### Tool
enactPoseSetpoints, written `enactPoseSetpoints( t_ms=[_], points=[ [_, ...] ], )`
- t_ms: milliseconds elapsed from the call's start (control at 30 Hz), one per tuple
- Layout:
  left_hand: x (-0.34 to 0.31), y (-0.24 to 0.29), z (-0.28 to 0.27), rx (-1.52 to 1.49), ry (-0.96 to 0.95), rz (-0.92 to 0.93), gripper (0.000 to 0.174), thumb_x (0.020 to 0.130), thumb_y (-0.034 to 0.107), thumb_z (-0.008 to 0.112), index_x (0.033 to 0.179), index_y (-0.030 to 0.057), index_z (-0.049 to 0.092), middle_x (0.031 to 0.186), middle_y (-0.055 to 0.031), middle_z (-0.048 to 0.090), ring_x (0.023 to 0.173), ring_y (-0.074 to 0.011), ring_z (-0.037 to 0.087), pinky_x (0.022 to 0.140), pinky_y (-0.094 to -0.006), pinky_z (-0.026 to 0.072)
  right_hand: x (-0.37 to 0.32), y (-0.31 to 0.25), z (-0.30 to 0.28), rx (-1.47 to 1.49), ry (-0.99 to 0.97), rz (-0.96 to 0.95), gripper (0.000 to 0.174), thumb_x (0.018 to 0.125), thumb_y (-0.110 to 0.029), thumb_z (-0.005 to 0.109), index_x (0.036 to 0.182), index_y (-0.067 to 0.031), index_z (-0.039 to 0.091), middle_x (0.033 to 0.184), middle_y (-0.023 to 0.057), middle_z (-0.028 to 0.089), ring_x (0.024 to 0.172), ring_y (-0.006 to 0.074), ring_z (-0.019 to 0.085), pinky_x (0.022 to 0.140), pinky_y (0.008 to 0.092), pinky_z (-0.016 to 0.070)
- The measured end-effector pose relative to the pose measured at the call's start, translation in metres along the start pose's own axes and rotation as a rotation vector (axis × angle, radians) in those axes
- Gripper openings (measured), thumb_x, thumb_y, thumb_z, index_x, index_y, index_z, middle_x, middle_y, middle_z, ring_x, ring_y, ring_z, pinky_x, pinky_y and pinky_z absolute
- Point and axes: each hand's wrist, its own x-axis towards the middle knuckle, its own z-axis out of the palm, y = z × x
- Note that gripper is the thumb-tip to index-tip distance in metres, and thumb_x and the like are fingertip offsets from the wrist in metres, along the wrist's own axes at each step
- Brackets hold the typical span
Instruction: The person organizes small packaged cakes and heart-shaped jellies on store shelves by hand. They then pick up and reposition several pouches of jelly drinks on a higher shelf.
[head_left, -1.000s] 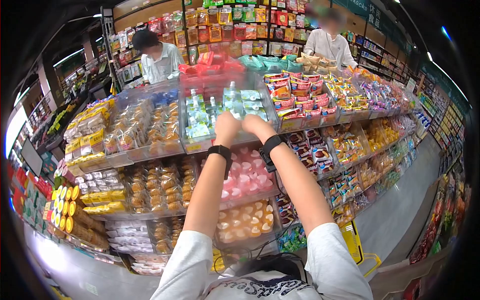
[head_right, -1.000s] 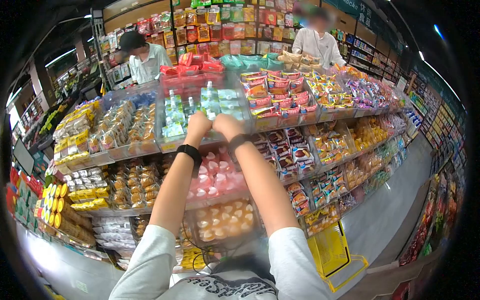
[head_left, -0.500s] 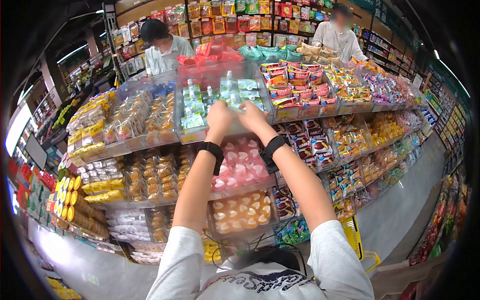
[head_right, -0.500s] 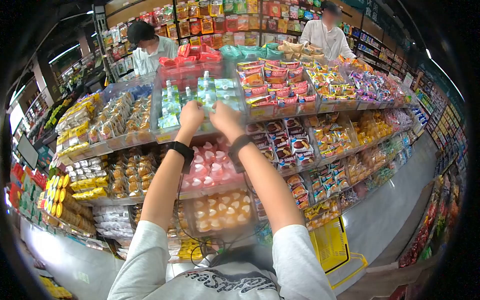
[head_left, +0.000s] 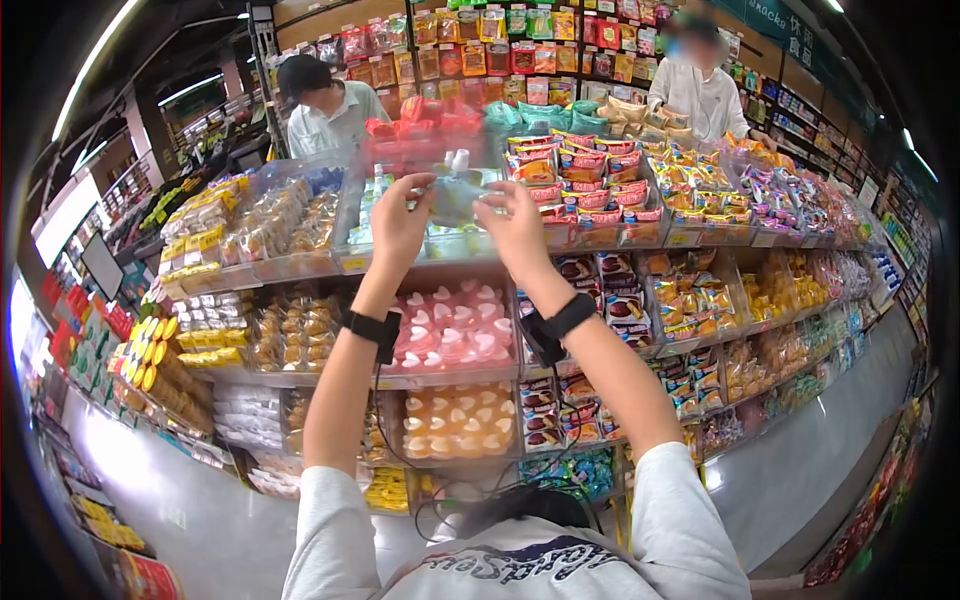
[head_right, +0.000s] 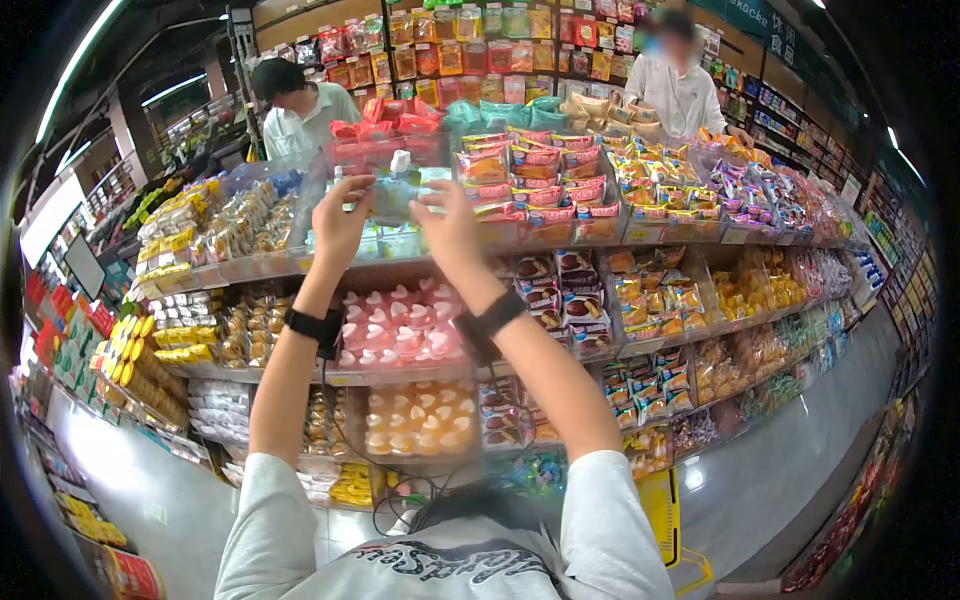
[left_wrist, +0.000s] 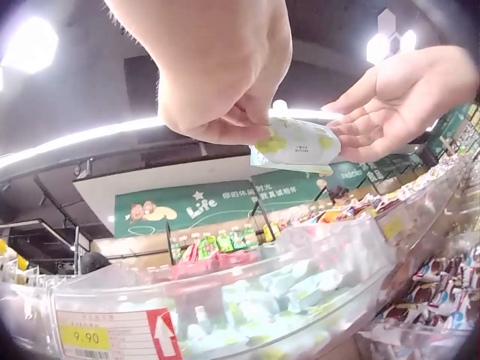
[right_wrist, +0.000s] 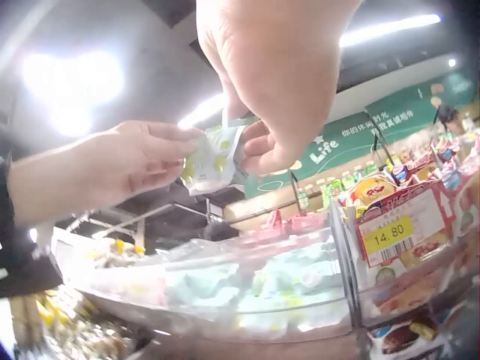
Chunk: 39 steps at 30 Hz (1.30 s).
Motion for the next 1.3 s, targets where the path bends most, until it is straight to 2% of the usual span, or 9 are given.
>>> enactPoseSetpoints(
  t_ms=[67,300,533,600,733,967,1100,1200,1300],
  points=[
    [-0.028,0.041,0.0,-0.024,-0.048,-0.082,0.02,0.082,0.009,0.066,0.103,0.0078,0.066,0.093,-0.0098,0.067,0.076,-0.0203,0.065,0.067,-0.0307,0.05,-0.02,-0.033,-0.035,0.267,-0.088,0.2,0.028,0.085,-0.006,0.067,0.107,0.0035,0.053,0.096,0.0071,0.062,0.082,0.0113,0.061,0.071,0.0225,0.0491],
    [-0.124,0.099,0.03,-0.159,-0.191,-0.032,0.023,0.078,0.001,0.07,0.1,0.0055,0.066,0.084,-0.0076,0.066,0.07,-0.0139,0.064,0.058,-0.0254,0.0503,-0.101,-0.062,-0.132,0.028,-0.168,0.337,0.027,0.084,-0.01,0.067,0.109,-0.0017,0.058,0.09,0.0045,0.063,0.08,0.0099,0.06,0.061,0.0223,0.0498],
    [-0.213,0.097,0.078,-0.576,-0.598,-0.686,0.022,0.084,0.003,0.065,0.104,-0.0006,0.054,0.095,-0.0037,0.062,0.074,-0.0068,0.062,0.06,-0.0201,0.05,-0.177,-0.006,-0.209,-0.197,-0.259,0.431,0.026,0.085,-0.007,0.065,0.106,0.0011,0.052,0.095,0.0072,0.062,0.082,0.0131,0.061,0.069,0.0265,0.0511],
    [-0.246,0.072,0.091,-0.384,-0.728,-0.593,0.023,0.085,0.004,0.065,0.104,-0.0017,0.054,0.094,-0.0048,0.061,0.073,-0.009,0.062,0.062,-0.022,0.0519,-0.2,0.01,-0.222,-0.257,-0.321,0.425,0.02,0.085,-0.005,0.065,0.1,0.0,0.052,0.089,0.0041,0.06,0.078,0.0076,0.059,0.065,0.0225,0.0481],
    [-0.29,0.05,0.105,-0.439,-0.999,-0.96,0.036,0.084,0.009,0.066,0.115,-0.0028,0.051,0.106,-0.0099,0.057,0.09,-0.0134,0.061,0.071,-0.0257,0.0546,-0.25,0.081,-0.241,-0.298,-0.429,0.684,0.022,0.082,-0.01,0.07,0.093,-0.0002,0.054,0.088,0.0046,0.057,0.075,0.0096,0.057,0.062,0.0259,0.0467],
    [-0.315,0.023,0.112,-0.458,-1.141,-1.144,0.05,0.084,0.024,0.068,0.122,-0.0018,0.05,0.11,-0.0147,0.057,0.091,-0.0165,0.059,0.074,-0.0291,0.0521,-0.257,0.135,-0.222,-0.374,-0.554,1.016,0.036,0.084,-0.016,0.066,0.11,0.0065,0.054,0.09,0.0134,0.064,0.077,0.0174,0.06,0.064,0.0305,0.0481],
    [-0.264,0.053,0.083,-0.523,-1.212,-0.986,0.042,0.091,0.025,0.06,0.123,-0.0003,0.052,0.11,-0.0075,0.059,0.097,-0.0139,0.057,0.084,-0.0273,0.0462,-0.273,0.168,-0.22,-0.521,-0.644,0.789,0.033,0.084,-0.021,0.065,0.108,0.0011,0.058,0.089,0.0129,0.065,0.079,0.0206,0.063,0.067,0.0335,0.05],
    [-0.229,0.039,0.061,-0.395,-1.218,-0.792,0.037,0.091,0.023,0.059,0.12,0.0012,0.054,0.105,-0.0055,0.061,0.095,-0.0122,0.057,0.082,-0.0267,0.047,-0.248,0.126,-0.21,-0.546,-0.782,0.54,0.03,0.085,-0.021,0.065,0.106,0.0003,0.059,0.088,0.012,0.066,0.081,0.0211,0.064,0.07,0.0334,0.0511],
    [-0.181,0.037,0.029,-0.454,-1.072,-0.858,0.029,0.091,0.022,0.06,0.114,0.004,0.059,0.102,-0.0029,0.063,0.093,-0.0098,0.058,0.08,-0.0259,0.0478,-0.22,0.091,-0.193,-0.408,-0.854,0.464,0.027,0.085,-0.02,0.062,0.102,0.0007,0.061,0.091,0.0149,0.065,0.082,0.0266,0.063,0.074,0.0357,0.05]
  ],
)
